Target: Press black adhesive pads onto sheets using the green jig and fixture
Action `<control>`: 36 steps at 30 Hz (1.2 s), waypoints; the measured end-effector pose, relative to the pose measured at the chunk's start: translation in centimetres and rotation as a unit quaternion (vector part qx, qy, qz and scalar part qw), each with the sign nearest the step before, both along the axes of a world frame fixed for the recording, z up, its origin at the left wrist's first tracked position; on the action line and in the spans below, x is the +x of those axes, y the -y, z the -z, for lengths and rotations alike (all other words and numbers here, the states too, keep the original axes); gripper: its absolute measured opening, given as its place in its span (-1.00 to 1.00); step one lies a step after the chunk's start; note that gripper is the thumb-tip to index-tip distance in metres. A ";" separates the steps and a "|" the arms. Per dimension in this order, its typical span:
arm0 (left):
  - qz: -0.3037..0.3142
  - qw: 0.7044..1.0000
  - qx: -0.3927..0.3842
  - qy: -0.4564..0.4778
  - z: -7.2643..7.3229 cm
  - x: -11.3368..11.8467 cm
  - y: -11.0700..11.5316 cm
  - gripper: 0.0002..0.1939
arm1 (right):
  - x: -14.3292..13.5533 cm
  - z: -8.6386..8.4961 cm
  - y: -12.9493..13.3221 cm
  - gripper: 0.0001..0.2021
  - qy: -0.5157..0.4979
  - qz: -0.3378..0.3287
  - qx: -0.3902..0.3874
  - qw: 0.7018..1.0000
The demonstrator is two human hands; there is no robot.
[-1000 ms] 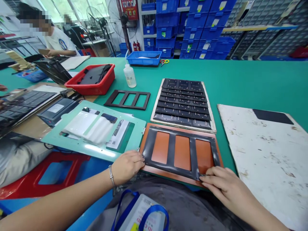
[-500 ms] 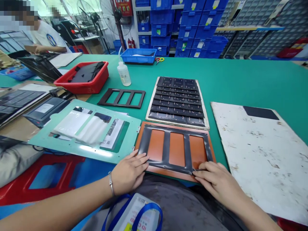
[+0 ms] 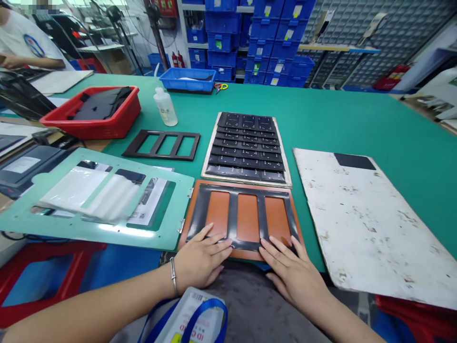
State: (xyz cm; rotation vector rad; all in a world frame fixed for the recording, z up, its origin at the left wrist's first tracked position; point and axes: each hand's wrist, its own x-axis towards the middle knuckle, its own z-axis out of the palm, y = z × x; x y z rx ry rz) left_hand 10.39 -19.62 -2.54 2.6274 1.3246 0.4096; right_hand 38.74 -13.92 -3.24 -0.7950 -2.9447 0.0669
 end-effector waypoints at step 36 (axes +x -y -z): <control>-0.239 0.958 -0.088 -0.134 -2.3 0.2 -10.9 -0.24 | -2.6 -1.9 -11.1 -0.36 0.057 0.244 -0.038 0.967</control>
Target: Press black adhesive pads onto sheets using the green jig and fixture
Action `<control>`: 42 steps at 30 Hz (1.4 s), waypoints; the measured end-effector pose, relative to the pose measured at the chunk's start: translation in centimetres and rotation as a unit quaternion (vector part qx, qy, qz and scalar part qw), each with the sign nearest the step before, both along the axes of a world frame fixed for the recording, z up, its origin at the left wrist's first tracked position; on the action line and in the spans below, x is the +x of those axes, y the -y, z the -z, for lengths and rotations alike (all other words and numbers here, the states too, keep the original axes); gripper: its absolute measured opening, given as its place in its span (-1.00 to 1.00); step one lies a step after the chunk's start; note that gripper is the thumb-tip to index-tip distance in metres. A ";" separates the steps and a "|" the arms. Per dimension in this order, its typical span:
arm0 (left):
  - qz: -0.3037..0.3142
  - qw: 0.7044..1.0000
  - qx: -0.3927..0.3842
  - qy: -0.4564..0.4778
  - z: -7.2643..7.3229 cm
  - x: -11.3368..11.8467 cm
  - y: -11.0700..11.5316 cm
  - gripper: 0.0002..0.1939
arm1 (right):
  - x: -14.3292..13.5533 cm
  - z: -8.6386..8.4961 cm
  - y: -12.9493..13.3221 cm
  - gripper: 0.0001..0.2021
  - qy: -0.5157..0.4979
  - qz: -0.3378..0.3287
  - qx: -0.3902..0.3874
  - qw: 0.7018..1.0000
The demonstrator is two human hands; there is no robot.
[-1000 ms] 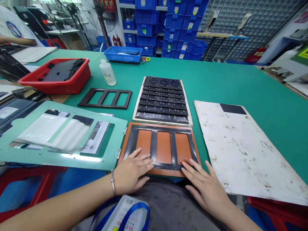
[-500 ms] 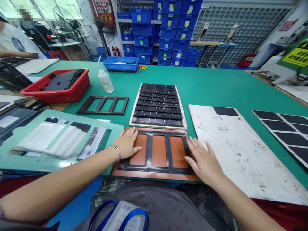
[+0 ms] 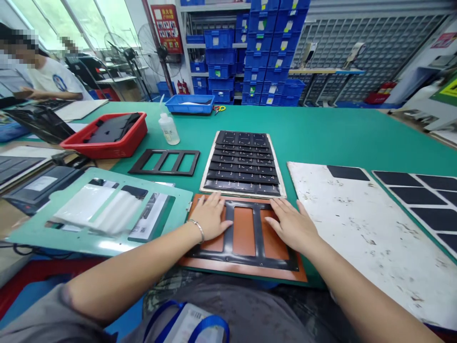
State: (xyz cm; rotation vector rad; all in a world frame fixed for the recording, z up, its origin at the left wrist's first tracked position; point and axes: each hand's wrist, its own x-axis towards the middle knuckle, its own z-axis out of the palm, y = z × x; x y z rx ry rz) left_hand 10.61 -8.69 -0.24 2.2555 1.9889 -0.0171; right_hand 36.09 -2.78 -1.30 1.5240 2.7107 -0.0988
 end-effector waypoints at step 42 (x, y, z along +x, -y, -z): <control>-0.332 0.786 0.044 0.520 3.3 -10.1 20.3 -0.57 | -26.8 -3.0 6.3 -0.79 -0.099 -0.552 -0.170 0.811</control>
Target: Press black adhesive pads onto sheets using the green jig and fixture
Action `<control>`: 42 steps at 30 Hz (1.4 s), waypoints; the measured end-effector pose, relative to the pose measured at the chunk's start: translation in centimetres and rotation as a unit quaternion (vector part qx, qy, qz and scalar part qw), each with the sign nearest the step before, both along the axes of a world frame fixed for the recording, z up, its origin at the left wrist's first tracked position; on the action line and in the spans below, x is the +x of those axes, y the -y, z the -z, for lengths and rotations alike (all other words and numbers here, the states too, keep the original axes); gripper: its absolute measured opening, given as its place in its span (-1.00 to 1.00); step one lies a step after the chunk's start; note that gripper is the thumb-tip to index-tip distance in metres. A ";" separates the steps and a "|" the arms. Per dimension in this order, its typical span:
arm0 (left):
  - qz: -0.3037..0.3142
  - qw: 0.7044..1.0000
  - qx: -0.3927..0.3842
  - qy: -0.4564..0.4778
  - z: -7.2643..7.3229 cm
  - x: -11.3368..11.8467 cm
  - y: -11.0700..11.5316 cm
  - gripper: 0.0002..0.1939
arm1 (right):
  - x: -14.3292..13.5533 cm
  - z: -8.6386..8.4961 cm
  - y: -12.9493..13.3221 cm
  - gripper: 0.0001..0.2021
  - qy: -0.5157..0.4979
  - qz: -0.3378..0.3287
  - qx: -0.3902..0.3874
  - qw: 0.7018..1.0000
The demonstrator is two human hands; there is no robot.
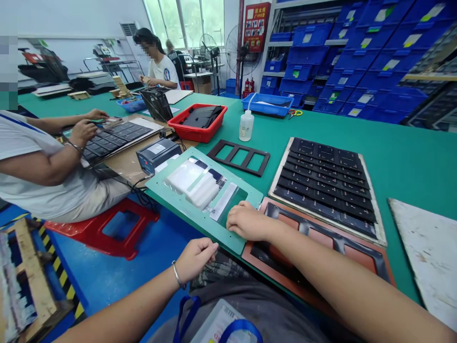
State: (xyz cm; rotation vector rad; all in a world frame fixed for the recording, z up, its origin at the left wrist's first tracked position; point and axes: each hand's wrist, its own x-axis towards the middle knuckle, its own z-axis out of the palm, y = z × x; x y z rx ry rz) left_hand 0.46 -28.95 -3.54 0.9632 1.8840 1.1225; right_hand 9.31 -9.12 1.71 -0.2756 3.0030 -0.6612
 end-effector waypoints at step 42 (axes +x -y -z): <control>-0.097 0.966 0.117 -0.210 -4.3 -1.8 -0.9 -0.77 | -1.3 -1.4 3.5 -0.87 0.025 0.321 -0.391 0.862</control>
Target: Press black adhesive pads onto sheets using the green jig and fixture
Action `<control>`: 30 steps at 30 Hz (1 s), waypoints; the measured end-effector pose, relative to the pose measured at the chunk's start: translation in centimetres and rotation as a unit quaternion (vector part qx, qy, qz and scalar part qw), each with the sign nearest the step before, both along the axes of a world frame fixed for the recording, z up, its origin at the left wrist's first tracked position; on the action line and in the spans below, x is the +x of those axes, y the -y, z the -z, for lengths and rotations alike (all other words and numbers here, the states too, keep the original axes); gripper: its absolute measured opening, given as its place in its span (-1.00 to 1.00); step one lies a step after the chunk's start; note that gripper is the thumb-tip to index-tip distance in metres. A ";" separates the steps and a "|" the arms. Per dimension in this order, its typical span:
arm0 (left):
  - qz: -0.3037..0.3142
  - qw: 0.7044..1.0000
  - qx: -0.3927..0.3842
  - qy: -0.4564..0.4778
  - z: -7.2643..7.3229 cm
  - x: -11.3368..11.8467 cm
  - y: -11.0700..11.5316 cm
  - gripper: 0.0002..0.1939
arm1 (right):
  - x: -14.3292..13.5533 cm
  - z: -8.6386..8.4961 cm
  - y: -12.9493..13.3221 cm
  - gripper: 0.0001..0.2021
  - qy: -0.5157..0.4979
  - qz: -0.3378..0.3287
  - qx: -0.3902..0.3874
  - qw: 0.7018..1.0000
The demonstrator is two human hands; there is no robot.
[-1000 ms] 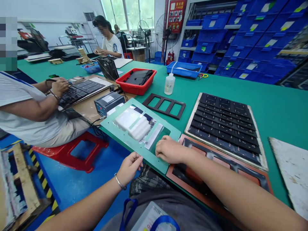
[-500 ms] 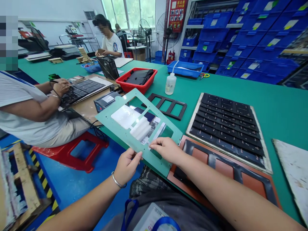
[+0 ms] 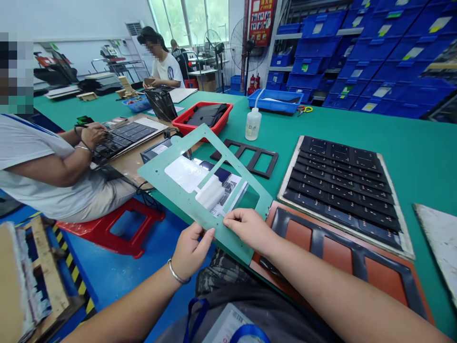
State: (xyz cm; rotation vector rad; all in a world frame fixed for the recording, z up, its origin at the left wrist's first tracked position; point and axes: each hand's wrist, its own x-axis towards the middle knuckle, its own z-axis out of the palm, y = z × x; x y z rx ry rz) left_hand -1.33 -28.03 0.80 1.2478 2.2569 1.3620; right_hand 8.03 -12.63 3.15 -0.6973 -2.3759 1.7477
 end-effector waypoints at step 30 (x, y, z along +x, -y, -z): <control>0.020 0.996 -0.012 -0.082 -1.5 1.0 -0.4 -0.76 | 1.0 -2.6 -2.4 -0.85 -0.186 -0.087 0.310 0.928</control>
